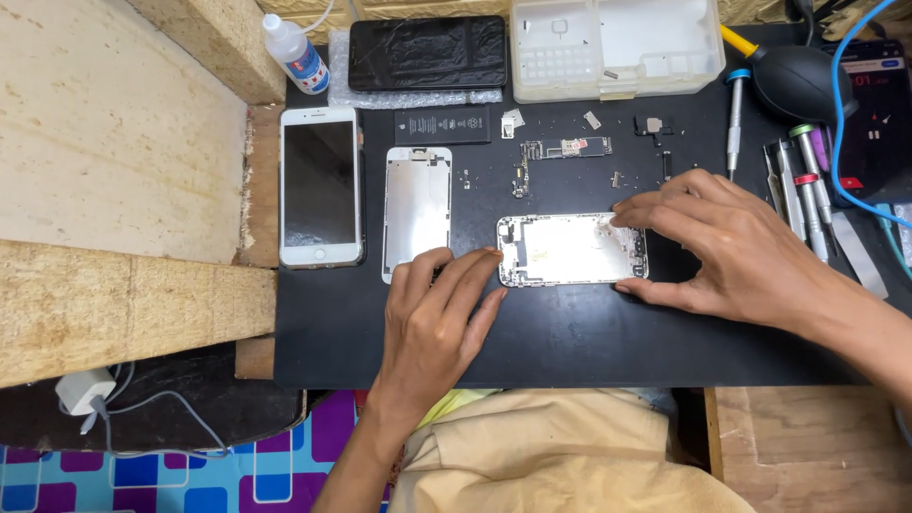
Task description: Disassembling a smartphone by removing internal screws and carefully lifting components like the motherboard using a screwdriver and tweezers.
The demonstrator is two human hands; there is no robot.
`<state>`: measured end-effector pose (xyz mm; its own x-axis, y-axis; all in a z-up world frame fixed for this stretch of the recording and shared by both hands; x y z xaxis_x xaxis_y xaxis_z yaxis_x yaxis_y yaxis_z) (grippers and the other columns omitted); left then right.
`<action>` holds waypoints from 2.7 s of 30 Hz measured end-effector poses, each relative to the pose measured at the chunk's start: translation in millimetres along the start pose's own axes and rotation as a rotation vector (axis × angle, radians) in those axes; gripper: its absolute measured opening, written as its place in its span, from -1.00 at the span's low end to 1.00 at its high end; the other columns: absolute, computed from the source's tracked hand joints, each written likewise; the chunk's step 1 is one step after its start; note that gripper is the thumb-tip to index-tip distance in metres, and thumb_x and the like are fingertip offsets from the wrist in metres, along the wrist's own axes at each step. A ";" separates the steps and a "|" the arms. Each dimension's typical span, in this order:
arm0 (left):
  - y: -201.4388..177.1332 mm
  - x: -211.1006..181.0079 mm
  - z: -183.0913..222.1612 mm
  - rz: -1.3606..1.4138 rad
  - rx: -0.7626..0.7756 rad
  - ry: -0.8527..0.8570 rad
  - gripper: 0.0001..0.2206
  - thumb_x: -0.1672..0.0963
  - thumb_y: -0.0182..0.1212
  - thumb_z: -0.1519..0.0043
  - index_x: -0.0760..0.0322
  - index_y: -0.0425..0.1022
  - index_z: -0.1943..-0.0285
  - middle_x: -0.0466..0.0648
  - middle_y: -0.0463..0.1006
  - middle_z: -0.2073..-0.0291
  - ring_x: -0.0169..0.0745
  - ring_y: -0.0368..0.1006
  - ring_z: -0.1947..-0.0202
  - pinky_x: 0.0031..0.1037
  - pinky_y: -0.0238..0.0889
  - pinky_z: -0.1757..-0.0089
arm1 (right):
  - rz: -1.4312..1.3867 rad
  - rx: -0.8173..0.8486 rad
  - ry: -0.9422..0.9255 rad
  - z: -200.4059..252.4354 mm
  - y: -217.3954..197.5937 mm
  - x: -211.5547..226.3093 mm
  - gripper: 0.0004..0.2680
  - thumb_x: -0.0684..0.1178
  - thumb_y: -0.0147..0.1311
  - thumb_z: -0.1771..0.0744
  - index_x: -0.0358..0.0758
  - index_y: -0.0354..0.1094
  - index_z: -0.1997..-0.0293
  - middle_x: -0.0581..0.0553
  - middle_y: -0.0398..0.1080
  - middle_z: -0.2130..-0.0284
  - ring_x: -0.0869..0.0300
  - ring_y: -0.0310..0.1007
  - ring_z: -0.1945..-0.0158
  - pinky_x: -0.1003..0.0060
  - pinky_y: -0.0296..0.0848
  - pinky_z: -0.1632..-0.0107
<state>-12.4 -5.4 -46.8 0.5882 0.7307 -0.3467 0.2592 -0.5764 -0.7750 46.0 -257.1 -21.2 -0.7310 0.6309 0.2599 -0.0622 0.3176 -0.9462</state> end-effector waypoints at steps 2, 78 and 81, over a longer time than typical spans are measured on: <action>1.4 0.3 1.2 -0.008 0.009 0.005 -0.73 0.15 0.31 -0.34 0.30 0.51 -0.20 -0.12 0.60 -0.07 -0.09 0.38 0.04 -0.30 0.19 0.11 | -0.003 0.001 0.006 0.0 0.1 0.5 -0.58 0.22 0.33 -0.22 -0.22 0.45 -0.05 -0.04 0.52 -0.04 0.06 0.40 0.04 0.15 0.49 0.05; 2.5 -4.1 -1.6 -0.072 0.030 0.044 -0.78 0.13 0.31 -0.30 0.26 0.58 -0.09 -0.11 0.61 -0.02 -0.08 0.39 0.07 -0.27 0.24 0.16 | 0.208 0.220 1.282 116.2 -37.1 -81.1 -0.69 0.43 0.16 -0.30 0.07 0.54 0.25 0.05 0.56 0.45 0.05 0.58 0.21 0.11 0.38 0.24; 2.6 -2.5 -0.5 -0.044 0.057 0.036 -0.77 0.12 0.29 -0.31 0.26 0.57 -0.11 -0.09 0.59 -0.04 -0.07 0.38 0.03 -0.23 0.26 0.11 | 0.084 0.099 1.221 115.9 -36.0 -81.9 -0.73 0.25 0.31 -0.30 -0.15 0.55 0.27 -0.03 0.57 0.46 0.15 0.54 0.32 0.21 0.34 0.18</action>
<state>-12.8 -8.9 -47.7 0.6044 0.7409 -0.2929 0.2419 -0.5210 -0.8186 29.3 -402.2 -30.7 0.3780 0.9124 0.1570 -0.1360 0.2225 -0.9654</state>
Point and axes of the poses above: each hand's wrist, its own z-axis away from the middle knuckle, its own y-axis out of the palm, x = y × z, the point moved 5 cm from there along -z, towards the middle knuckle
